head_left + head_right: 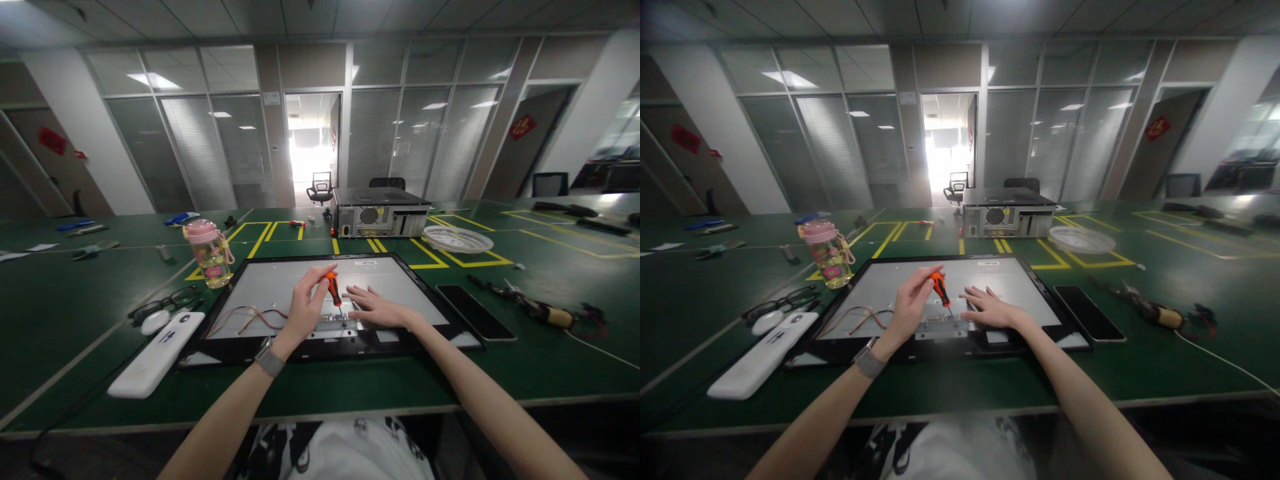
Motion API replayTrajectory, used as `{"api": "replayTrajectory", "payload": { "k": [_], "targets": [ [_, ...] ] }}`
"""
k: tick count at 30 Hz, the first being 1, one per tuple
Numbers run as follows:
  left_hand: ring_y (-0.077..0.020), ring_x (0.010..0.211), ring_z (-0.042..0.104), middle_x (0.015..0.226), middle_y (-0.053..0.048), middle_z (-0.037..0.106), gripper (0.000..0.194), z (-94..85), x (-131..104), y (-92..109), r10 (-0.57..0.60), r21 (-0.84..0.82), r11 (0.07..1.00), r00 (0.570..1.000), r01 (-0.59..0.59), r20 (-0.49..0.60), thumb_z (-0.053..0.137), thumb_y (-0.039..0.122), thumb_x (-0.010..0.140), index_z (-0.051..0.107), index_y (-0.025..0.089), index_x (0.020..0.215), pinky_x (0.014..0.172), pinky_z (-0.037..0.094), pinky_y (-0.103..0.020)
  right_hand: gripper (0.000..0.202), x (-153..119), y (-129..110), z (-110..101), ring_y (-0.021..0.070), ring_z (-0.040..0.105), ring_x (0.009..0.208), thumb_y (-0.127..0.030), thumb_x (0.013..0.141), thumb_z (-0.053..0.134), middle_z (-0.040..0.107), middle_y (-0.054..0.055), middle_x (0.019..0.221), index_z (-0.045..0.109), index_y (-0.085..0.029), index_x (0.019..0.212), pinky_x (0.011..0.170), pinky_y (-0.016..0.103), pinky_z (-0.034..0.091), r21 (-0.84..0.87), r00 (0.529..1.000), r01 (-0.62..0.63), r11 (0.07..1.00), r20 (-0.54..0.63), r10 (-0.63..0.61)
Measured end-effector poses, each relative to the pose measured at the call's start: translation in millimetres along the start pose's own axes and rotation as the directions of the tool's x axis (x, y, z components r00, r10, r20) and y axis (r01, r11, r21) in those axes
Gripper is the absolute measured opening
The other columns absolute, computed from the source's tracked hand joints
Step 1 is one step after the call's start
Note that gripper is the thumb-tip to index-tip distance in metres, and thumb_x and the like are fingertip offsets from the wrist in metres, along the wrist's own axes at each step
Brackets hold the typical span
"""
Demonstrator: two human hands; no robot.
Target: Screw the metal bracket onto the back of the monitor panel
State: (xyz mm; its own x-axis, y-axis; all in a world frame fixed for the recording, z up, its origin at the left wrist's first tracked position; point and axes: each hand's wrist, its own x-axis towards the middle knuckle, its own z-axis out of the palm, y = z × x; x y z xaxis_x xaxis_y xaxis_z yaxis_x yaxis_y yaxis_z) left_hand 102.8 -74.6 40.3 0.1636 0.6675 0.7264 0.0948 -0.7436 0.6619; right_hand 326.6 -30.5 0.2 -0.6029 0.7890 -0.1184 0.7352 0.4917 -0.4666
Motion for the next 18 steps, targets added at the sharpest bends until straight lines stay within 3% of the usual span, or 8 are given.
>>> {"api": "replayTrajectory", "payload": {
  "k": [4,10,15,18],
  "targets": [
    [-0.0183,0.094,0.059,0.100,-0.006,0.061,0.024,0.4,-0.6,-1.0,0.015,0.050,0.999,0.999,-0.012,-0.044,0.059,0.032,0.092,0.070,0.024,0.112,0.087,0.047,-0.031,0.081,-1.1,-2.1,-0.9,0.0261,0.006,0.151,-0.075,0.088,0.035,0.013,0.005,0.162,0.029,-0.026,0.153,0.120,0.049,-0.004,-0.003,1.000,-0.002,1.000,-0.008,0.002],
    [-0.0206,0.105,0.060,0.110,-0.008,0.065,0.031,-0.6,-0.8,-1.5,0.007,-0.023,1.000,1.000,-0.007,0.016,0.047,0.029,0.098,0.063,0.022,0.124,0.094,0.046,-0.036,0.082,-2.1,-5.3,-2.1,0.0271,0.007,0.150,-0.074,0.089,0.035,0.013,0.008,0.162,0.031,-0.023,0.152,0.120,0.049,-0.004,-0.010,1.000,-0.006,1.000,0.001,0.006],
    [-0.0166,0.088,0.059,0.095,-0.004,0.059,0.019,0.8,-1.2,-3.1,0.026,0.070,0.997,0.997,-0.021,-0.075,0.063,0.028,0.089,0.071,0.023,0.105,0.083,0.048,-0.030,0.082,-2.8,-7.1,-3.0,0.0257,0.006,0.151,-0.074,0.089,0.034,0.012,0.009,0.162,0.029,-0.023,0.153,0.120,0.050,-0.004,-0.020,1.000,-0.008,1.000,0.004,0.008],
    [-0.0182,0.097,0.059,0.104,-0.006,0.059,0.023,0.2,-1.5,-1.7,0.013,0.057,0.998,0.998,-0.009,-0.069,0.056,0.029,0.092,0.071,0.024,0.110,0.088,0.048,-0.031,0.082,-3.2,-7.4,-3.3,0.0259,0.006,0.151,-0.074,0.089,0.034,0.013,0.010,0.162,0.030,-0.022,0.153,0.120,0.050,-0.004,-0.019,1.000,-0.006,1.000,-0.003,0.006]
  ]
}}
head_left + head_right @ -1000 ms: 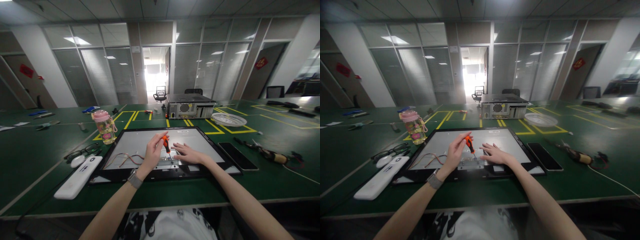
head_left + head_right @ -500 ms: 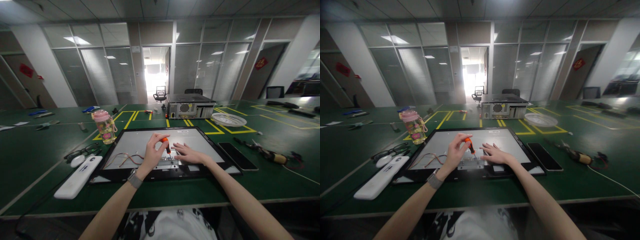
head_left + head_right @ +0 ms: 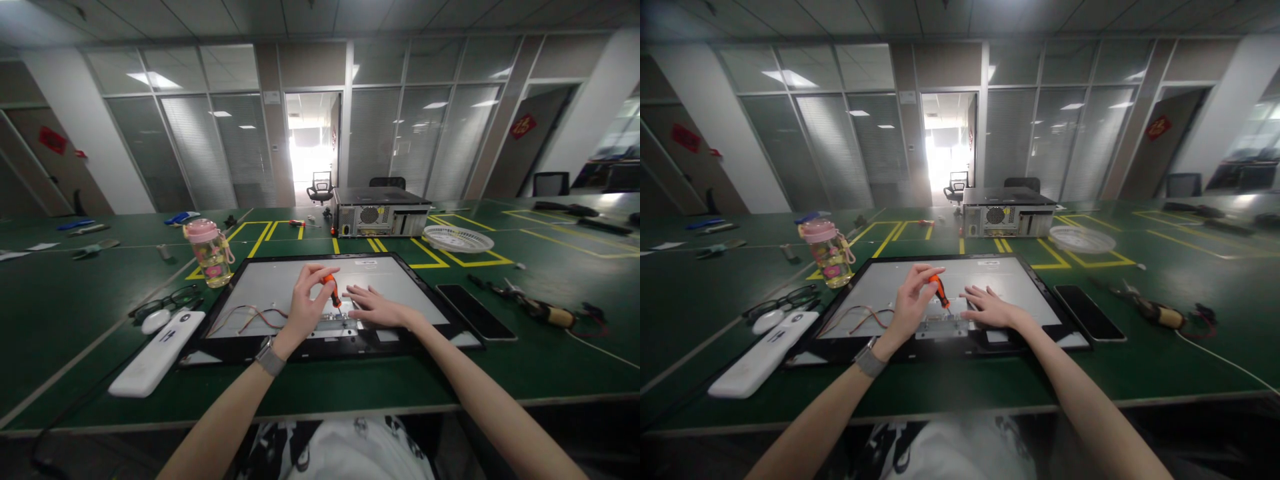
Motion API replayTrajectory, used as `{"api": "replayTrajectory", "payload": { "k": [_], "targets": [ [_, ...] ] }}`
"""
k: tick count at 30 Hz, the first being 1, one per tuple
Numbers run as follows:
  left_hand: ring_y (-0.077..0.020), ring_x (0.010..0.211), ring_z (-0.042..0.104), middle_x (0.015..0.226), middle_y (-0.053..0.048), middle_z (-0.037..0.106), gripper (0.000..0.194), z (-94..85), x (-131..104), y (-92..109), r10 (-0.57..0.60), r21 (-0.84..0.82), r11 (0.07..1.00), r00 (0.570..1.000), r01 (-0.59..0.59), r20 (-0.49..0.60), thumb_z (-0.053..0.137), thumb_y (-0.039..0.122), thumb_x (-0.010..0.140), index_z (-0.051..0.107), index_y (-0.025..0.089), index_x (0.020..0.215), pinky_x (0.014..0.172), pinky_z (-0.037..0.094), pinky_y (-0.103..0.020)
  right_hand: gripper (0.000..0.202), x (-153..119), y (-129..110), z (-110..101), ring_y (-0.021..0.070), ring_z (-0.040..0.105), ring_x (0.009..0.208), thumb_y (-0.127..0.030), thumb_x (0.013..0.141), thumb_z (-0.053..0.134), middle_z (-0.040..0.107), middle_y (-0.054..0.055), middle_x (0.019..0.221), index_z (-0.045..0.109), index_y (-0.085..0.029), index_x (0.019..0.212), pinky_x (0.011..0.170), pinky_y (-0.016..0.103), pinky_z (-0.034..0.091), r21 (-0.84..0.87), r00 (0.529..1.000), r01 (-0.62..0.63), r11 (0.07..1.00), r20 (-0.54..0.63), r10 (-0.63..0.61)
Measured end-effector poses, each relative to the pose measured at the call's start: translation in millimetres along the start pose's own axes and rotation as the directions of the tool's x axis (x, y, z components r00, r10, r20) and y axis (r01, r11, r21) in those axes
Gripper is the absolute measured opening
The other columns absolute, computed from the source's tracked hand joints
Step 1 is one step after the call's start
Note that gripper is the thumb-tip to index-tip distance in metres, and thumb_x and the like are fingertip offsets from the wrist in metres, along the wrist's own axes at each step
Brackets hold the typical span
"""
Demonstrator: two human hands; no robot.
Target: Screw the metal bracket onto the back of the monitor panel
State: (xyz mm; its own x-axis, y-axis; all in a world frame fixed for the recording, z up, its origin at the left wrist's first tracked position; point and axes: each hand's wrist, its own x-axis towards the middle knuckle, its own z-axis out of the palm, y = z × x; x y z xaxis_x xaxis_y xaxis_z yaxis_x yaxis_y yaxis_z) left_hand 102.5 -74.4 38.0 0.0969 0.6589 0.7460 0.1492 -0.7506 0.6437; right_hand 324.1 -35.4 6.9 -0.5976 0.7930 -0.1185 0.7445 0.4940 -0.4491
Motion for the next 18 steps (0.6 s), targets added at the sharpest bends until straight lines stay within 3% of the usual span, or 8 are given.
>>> {"api": "replayTrajectory", "payload": {
  "k": [3,8,14,18],
  "targets": [
    [-0.0197,0.101,0.060,0.109,-0.007,0.062,0.030,-1.1,0.4,1.9,-0.001,-0.036,0.999,0.999,0.003,0.048,0.047,0.028,0.097,0.067,0.024,0.119,0.091,0.047,-0.033,0.081,0.3,0.6,0.4,0.0260,0.007,0.150,-0.074,0.089,0.035,0.013,0.010,0.162,0.031,-0.023,0.152,0.120,0.050,-0.003,0.004,1.000,0.003,1.000,-0.003,-0.003],
    [-0.0149,0.085,0.058,0.091,-0.003,0.058,0.018,0.9,1.4,1.5,0.016,0.001,1.000,1.000,-0.016,-0.010,0.062,0.025,0.089,0.071,0.022,0.104,0.079,0.047,-0.027,0.083,1.5,1.1,0.9,0.0274,0.008,0.150,-0.074,0.088,0.035,0.014,0.010,0.162,0.030,-0.022,0.152,0.120,0.050,-0.004,-0.002,1.000,-0.002,1.000,-0.004,0.002],
    [-0.0133,0.079,0.056,0.085,-0.001,0.055,0.014,3.1,1.7,-1.0,0.004,0.016,1.000,0.998,-0.003,-0.062,0.071,0.024,0.081,0.071,0.021,0.095,0.075,0.047,-0.025,0.082,0.6,-0.4,0.2,0.0271,0.007,0.150,-0.074,0.089,0.034,0.013,0.009,0.162,0.029,-0.022,0.153,0.120,0.050,-0.003,-0.005,1.000,-0.008,1.000,0.004,0.008],
    [-0.0151,0.085,0.058,0.092,-0.004,0.059,0.020,2.3,0.9,0.0,0.007,0.002,1.000,1.000,-0.007,-0.017,0.062,0.025,0.089,0.069,0.021,0.107,0.079,0.048,-0.027,0.082,0.6,0.0,0.4,0.0271,0.007,0.150,-0.074,0.089,0.035,0.012,0.009,0.162,0.029,-0.022,0.153,0.120,0.050,-0.004,0.001,1.000,0.002,1.000,0.003,-0.002]
  ]
}}
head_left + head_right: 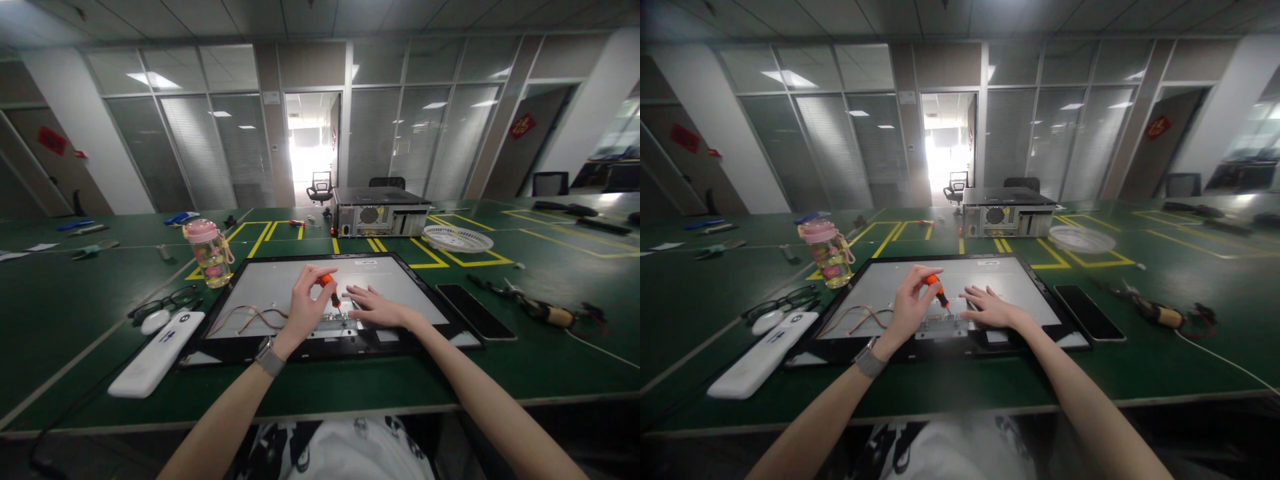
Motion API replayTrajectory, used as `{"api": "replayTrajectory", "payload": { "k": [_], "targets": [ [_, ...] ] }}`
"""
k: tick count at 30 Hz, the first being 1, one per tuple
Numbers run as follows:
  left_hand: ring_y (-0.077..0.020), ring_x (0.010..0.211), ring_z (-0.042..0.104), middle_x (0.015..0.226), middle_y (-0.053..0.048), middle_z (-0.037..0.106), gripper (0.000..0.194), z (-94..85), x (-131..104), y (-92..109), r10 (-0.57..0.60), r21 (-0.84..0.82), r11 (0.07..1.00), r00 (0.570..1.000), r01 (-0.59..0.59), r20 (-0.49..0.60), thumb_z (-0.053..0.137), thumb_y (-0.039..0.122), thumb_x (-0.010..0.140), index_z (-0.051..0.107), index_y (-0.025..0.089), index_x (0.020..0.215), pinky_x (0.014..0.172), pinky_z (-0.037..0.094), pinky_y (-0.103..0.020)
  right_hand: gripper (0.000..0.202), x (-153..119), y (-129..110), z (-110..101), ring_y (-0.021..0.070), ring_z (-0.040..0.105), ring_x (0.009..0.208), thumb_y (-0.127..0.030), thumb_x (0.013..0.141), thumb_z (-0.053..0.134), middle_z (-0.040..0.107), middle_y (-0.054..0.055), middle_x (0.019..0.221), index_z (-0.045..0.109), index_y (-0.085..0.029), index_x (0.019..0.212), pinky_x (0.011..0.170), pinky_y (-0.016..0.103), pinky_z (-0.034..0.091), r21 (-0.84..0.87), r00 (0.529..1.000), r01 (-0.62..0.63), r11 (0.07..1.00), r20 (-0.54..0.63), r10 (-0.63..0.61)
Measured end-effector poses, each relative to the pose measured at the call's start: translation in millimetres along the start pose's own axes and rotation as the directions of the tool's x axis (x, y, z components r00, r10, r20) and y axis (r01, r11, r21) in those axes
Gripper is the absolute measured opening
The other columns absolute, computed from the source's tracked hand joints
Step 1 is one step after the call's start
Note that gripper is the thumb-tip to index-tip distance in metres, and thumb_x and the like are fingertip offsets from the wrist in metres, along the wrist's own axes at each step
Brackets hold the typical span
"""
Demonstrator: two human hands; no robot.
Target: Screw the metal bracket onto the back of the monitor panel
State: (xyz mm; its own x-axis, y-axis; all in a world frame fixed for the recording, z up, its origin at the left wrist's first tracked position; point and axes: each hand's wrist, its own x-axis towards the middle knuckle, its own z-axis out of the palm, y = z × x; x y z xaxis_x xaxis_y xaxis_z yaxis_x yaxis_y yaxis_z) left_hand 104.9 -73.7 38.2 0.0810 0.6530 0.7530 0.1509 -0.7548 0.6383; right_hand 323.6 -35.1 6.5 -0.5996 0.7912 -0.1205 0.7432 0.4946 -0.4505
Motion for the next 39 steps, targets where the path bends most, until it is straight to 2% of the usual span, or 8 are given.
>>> {"api": "replayTrajectory", "payload": {
  "k": [4,6,10,15,20,26,32,39],
  "targets": [
    [-0.0189,0.101,0.062,0.108,-0.008,0.064,0.031,-1.0,-2.0,-0.8,-0.050,-0.091,0.994,0.995,0.057,0.085,0.045,0.027,0.098,0.061,0.021,0.124,0.091,0.047,-0.032,0.082,0.9,0.6,0.4,0.0281,0.007,0.150,-0.073,0.089,0.036,0.013,0.010,0.162,0.031,-0.021,0.152,0.120,0.050,-0.004,-0.001,1.000,-0.007,1.000,-0.004,0.007],
    [-0.0197,0.103,0.061,0.108,-0.008,0.064,0.028,-0.9,-2.3,-1.8,-0.037,-0.077,0.996,0.996,0.043,0.078,0.047,0.030,0.098,0.064,0.021,0.119,0.091,0.047,-0.033,0.082,1.0,0.2,0.2,0.0276,0.007,0.150,-0.073,0.089,0.035,0.013,0.011,0.162,0.031,-0.021,0.152,0.120,0.050,-0.004,-0.003,1.000,-0.006,1.000,-0.003,0.006],
    [-0.0163,0.090,0.059,0.097,-0.005,0.060,0.018,-0.1,-1.1,-1.4,0.019,0.017,1.000,1.000,-0.019,-0.016,0.061,0.030,0.090,0.071,0.022,0.102,0.083,0.047,-0.028,0.082,0.5,-1.0,-0.4,0.0270,0.007,0.150,-0.073,0.089,0.035,0.013,0.010,0.162,0.030,-0.021,0.153,0.120,0.050,-0.004,-0.003,1.000,-0.008,1.000,-0.001,0.008],
    [-0.0179,0.098,0.062,0.101,-0.006,0.065,0.028,-1.0,-0.5,0.2,-0.037,-0.069,0.997,0.998,0.041,0.050,0.045,0.029,0.099,0.065,0.021,0.117,0.089,0.046,-0.031,0.082,1.5,0.7,0.9,0.0270,0.007,0.150,-0.074,0.089,0.036,0.013,0.011,0.162,0.031,-0.022,0.152,0.120,0.051,-0.004,-0.003,1.000,-0.003,1.000,-0.008,0.003],
    [-0.0172,0.091,0.059,0.097,-0.005,0.060,0.020,-1.3,0.0,-0.8,-0.005,0.003,1.000,1.000,0.005,-0.006,0.059,0.032,0.092,0.072,0.023,0.104,0.084,0.047,-0.029,0.081,1.8,2.2,1.7,0.0271,0.007,0.150,-0.074,0.089,0.035,0.014,0.008,0.162,0.031,-0.024,0.152,0.120,0.051,-0.004,0.001,1.000,-0.001,1.000,-0.014,0.001],
    [-0.0189,0.095,0.062,0.099,-0.007,0.067,0.029,-3.7,1.6,3.4,-0.043,-0.100,0.994,0.996,0.051,0.084,0.044,0.029,0.098,0.067,0.020,0.114,0.090,0.047,-0.033,0.082,1.8,2.2,1.8,0.0278,0.007,0.150,-0.073,0.089,0.036,0.014,0.010,0.162,0.031,-0.022,0.152,0.120,0.050,-0.005,0.005,1.000,-0.005,1.000,-0.010,0.005],
    [-0.0175,0.094,0.059,0.097,-0.005,0.060,0.018,-1.7,1.1,2.8,-0.018,-0.022,1.000,1.000,0.018,0.002,0.060,0.030,0.090,0.072,0.022,0.101,0.086,0.047,-0.030,0.080,1.5,3.0,1.8,0.0278,0.007,0.150,-0.074,0.089,0.036,0.014,0.008,0.162,0.031,-0.024,0.152,0.120,0.050,-0.005,0.011,1.000,-0.001,1.000,-0.014,0.001],
    [-0.0188,0.096,0.063,0.099,-0.007,0.067,0.025,-3.9,3.4,4.3,-0.056,-0.101,0.993,0.997,0.062,0.061,0.047,0.028,0.097,0.068,0.019,0.108,0.089,0.048,-0.033,0.081,1.5,3.2,1.3,0.0282,0.007,0.150,-0.074,0.089,0.036,0.014,0.008,0.162,0.031,-0.023,0.152,0.120,0.050,-0.004,0.013,1.000,0.001,1.000,-0.011,-0.001]
  ]
}}
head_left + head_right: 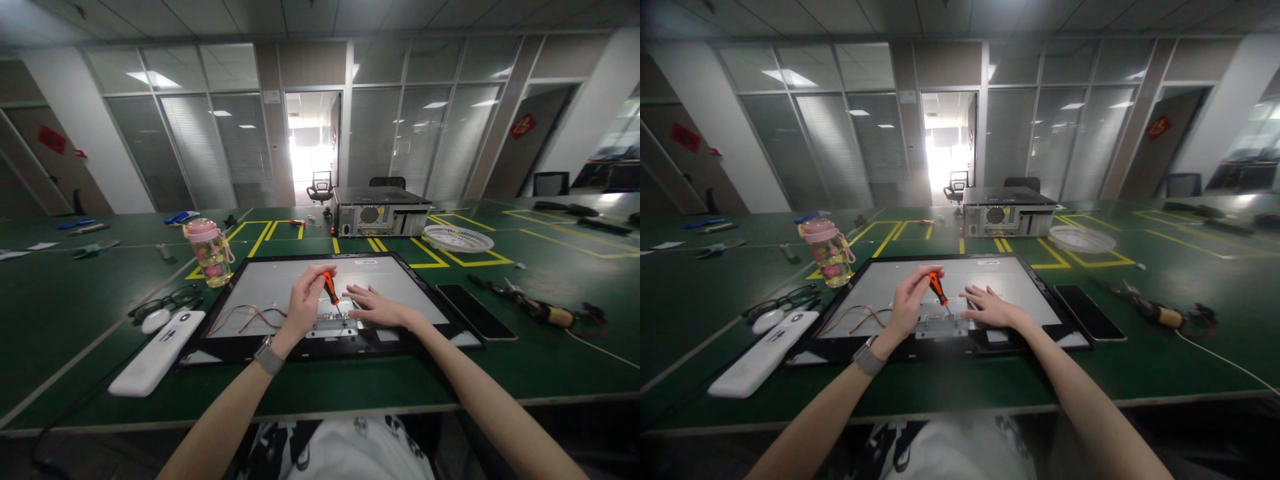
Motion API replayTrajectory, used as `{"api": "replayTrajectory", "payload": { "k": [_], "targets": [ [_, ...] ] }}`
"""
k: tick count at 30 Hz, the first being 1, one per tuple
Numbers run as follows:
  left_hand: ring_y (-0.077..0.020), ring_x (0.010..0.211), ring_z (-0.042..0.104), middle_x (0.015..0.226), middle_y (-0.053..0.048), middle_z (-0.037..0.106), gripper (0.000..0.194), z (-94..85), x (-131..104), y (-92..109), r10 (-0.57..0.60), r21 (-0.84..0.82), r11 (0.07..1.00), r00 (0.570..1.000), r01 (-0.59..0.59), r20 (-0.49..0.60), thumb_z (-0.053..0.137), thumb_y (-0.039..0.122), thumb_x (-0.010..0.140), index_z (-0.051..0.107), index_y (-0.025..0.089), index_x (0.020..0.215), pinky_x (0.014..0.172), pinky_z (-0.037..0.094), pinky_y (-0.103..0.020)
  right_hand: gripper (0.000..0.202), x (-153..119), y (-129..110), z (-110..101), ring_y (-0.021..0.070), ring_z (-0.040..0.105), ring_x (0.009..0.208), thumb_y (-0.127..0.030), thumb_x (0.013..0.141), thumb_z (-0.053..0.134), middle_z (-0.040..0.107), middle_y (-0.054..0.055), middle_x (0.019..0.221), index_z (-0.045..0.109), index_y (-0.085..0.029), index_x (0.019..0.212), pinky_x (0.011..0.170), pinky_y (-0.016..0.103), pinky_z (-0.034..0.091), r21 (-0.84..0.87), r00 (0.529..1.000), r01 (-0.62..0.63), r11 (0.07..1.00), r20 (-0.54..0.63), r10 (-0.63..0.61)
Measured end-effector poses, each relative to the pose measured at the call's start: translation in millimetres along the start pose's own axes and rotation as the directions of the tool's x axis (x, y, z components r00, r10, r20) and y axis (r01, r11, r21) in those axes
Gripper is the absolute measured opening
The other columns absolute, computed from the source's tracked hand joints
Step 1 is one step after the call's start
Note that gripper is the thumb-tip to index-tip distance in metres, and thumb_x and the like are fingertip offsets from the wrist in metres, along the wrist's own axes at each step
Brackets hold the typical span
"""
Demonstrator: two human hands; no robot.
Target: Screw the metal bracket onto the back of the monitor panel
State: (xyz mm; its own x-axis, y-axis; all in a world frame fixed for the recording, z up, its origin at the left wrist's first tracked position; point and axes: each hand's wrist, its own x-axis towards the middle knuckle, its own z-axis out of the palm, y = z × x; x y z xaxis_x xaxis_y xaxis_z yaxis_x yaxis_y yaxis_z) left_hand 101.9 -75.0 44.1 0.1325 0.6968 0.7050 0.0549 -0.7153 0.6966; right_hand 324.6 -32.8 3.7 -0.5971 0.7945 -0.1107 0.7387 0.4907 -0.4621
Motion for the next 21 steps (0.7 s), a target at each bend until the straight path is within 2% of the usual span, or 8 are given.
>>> {"api": "replayTrajectory", "payload": {
  "k": [4,6,10,15,18,21],
  "targets": [
    [-0.0175,0.092,0.061,0.096,-0.005,0.062,0.016,1.8,0.4,-3.6,0.051,0.085,0.995,0.995,-0.044,-0.081,0.061,0.030,0.089,0.073,0.021,0.095,0.085,0.048,-0.030,0.080,-0.9,-2.0,-0.8,0.0267,0.007,0.150,-0.073,0.089,0.036,0.013,0.008,0.162,0.031,-0.024,0.152,0.120,0.050,-0.004,-0.003,1.000,-0.006,1.000,0.004,0.006],
    [-0.0166,0.089,0.061,0.092,-0.005,0.062,0.016,2.1,0.7,-4.2,0.061,0.102,0.993,0.994,-0.051,-0.095,0.063,0.030,0.088,0.073,0.022,0.096,0.084,0.049,-0.030,0.080,-1.1,-2.6,-1.0,0.0264,0.007,0.150,-0.073,0.089,0.036,0.013,0.007,0.162,0.031,-0.025,0.152,0.120,0.050,-0.004,-0.004,1.000,-0.007,1.000,0.003,0.007],
    [-0.0178,0.093,0.064,0.097,-0.006,0.068,0.023,0.6,1.3,-2.0,0.019,0.028,0.999,0.999,-0.018,-0.039,0.057,0.030,0.092,0.070,0.020,0.109,0.088,0.049,-0.032,0.080,-0.6,-1.3,-0.6,0.0282,0.008,0.150,-0.074,0.088,0.036,0.015,0.007,0.162,0.032,-0.025,0.152,0.120,0.050,-0.003,-0.009,1.000,-0.008,1.000,-0.001,0.008],
    [-0.0201,0.104,0.064,0.107,-0.009,0.071,0.029,0.1,1.3,0.5,-0.036,-0.055,0.998,0.999,0.037,0.023,0.051,0.033,0.096,0.068,0.016,0.112,0.096,0.048,-0.034,0.082,0.7,2.1,0.6,0.0277,0.007,0.150,-0.074,0.088,0.035,0.014,0.009,0.162,0.031,-0.023,0.152,0.120,0.050,-0.004,-0.012,1.000,0.002,1.000,-0.002,-0.002],
    [-0.0201,0.102,0.065,0.103,-0.008,0.071,0.030,1.2,1.0,-0.9,-0.039,-0.070,0.997,0.999,0.041,0.034,0.049,0.033,0.097,0.068,0.018,0.114,0.095,0.048,-0.035,0.082,0.7,2.1,0.7,0.0267,0.007,0.150,-0.074,0.088,0.036,0.014,0.009,0.162,0.031,-0.023,0.152,0.120,0.050,-0.004,-0.013,1.000,0.003,1.000,0.000,-0.003],
    [-0.0186,0.093,0.064,0.096,-0.006,0.068,0.023,2.2,0.9,-3.8,-0.001,-0.012,1.000,1.000,0.001,-0.008,0.059,0.034,0.091,0.071,0.021,0.106,0.087,0.050,-0.033,0.081,0.0,0.6,0.2,0.0263,0.007,0.150,-0.074,0.089,0.035,0.014,0.010,0.162,0.031,-0.023,0.152,0.120,0.050,-0.003,-0.007,1.000,0.005,1.000,-0.002,-0.005]
  ]
}}
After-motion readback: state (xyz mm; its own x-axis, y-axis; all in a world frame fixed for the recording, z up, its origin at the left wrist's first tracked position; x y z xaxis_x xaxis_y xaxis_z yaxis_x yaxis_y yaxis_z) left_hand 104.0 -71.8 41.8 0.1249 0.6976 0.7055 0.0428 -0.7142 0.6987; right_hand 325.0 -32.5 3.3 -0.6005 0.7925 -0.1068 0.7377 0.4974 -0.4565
